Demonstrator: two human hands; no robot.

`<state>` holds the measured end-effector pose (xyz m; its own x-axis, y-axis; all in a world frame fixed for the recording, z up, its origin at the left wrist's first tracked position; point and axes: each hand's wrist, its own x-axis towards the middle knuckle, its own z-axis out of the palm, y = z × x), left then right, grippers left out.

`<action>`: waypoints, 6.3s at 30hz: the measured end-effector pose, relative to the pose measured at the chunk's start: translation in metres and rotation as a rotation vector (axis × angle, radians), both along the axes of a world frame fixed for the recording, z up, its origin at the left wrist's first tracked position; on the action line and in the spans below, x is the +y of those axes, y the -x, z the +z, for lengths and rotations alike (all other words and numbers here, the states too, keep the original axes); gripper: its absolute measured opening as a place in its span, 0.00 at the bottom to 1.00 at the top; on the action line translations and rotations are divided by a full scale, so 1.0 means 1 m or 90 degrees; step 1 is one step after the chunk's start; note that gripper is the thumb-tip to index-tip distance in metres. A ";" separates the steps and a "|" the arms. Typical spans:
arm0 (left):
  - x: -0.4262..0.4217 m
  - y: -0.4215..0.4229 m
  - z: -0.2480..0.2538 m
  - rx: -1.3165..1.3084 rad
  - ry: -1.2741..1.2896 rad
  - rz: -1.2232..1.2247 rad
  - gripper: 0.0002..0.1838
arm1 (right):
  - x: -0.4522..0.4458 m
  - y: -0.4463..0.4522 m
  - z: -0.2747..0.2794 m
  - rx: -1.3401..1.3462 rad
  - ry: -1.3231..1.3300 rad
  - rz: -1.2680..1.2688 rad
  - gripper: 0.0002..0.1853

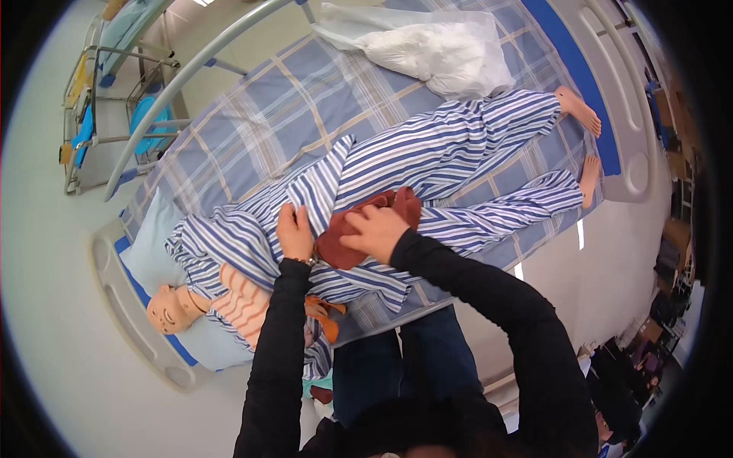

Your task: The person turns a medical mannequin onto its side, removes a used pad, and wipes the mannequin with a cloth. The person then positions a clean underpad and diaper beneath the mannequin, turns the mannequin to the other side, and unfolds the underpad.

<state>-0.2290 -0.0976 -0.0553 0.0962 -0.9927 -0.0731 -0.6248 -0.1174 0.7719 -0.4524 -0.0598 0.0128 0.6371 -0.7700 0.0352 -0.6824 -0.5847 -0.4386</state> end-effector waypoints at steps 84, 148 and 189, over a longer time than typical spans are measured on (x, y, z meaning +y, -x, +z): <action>0.354 -0.023 0.035 0.282 -0.538 0.251 0.10 | -0.149 0.351 -0.132 -0.160 -0.100 -0.963 0.35; 0.280 -0.078 0.464 0.888 0.040 0.021 0.31 | 0.267 0.001 0.244 -0.313 -0.147 -0.034 0.21; 0.265 0.040 0.233 0.633 -0.590 -0.429 0.22 | 0.484 0.106 0.121 -0.732 -0.727 -0.960 0.55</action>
<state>-0.2691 0.1673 0.1776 -0.8063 -0.3978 -0.4377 -0.0444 -0.6973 0.7154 -0.5587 0.4245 0.1339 -0.2350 -0.4859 -0.8418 0.4791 0.6957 -0.5353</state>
